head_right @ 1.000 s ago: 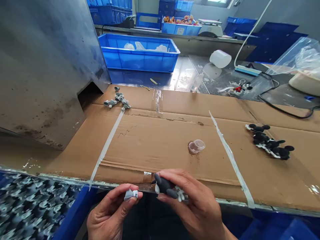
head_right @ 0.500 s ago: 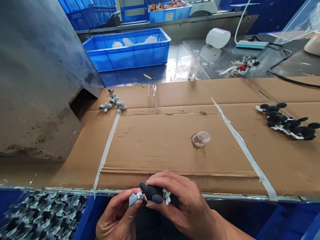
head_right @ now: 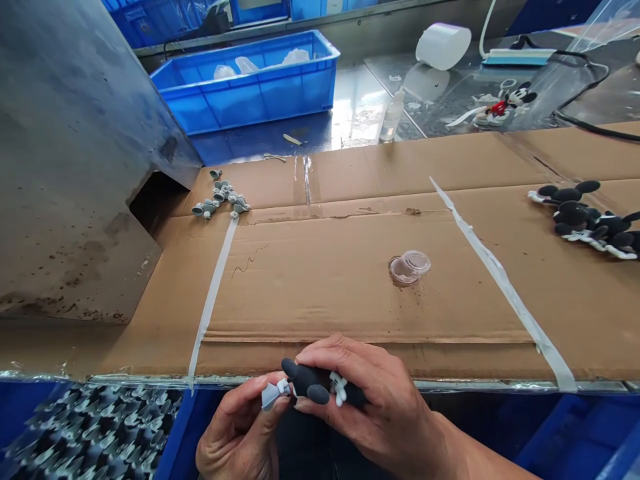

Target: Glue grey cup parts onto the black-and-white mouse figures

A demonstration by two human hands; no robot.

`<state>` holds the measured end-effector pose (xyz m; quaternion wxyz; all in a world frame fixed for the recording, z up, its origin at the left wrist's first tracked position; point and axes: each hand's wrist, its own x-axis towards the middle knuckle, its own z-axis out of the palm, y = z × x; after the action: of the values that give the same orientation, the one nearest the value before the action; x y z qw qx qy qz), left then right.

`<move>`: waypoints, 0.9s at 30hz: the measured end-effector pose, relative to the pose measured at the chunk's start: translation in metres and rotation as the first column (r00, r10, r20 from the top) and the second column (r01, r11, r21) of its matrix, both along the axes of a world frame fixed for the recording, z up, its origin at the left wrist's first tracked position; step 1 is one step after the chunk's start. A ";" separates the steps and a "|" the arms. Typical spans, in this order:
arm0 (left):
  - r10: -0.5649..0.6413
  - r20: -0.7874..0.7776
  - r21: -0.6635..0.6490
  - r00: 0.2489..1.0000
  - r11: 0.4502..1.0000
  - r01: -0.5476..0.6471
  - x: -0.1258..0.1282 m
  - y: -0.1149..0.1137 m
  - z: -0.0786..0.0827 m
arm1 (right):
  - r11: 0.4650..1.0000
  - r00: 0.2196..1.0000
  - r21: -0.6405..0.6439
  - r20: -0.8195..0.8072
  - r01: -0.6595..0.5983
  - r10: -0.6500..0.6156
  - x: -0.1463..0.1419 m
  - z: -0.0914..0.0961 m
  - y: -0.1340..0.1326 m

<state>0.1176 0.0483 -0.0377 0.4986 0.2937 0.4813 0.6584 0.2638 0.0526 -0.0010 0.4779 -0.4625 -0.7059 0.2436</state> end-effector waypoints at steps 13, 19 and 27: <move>-0.049 -0.032 0.054 0.998 0.997 0.051 -0.002 -0.001 -0.001 | 1.000 1.000 -0.016 -0.005 -0.019 0.019 -0.001 -0.001 -0.001; -0.046 -0.064 0.111 0.997 0.992 0.053 -0.004 -0.002 -0.009 | 0.999 1.000 -0.022 -0.010 -0.025 0.024 -0.002 0.001 0.000; -0.043 -0.019 0.130 0.999 0.991 0.045 -0.001 -0.003 -0.011 | 0.998 0.999 -0.044 -0.003 -0.051 0.051 0.000 -0.005 -0.002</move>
<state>0.1162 0.0457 -0.0485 0.4888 0.3413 0.4348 0.6749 0.2636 0.0504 -0.0064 0.4622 -0.4544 -0.7114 0.2715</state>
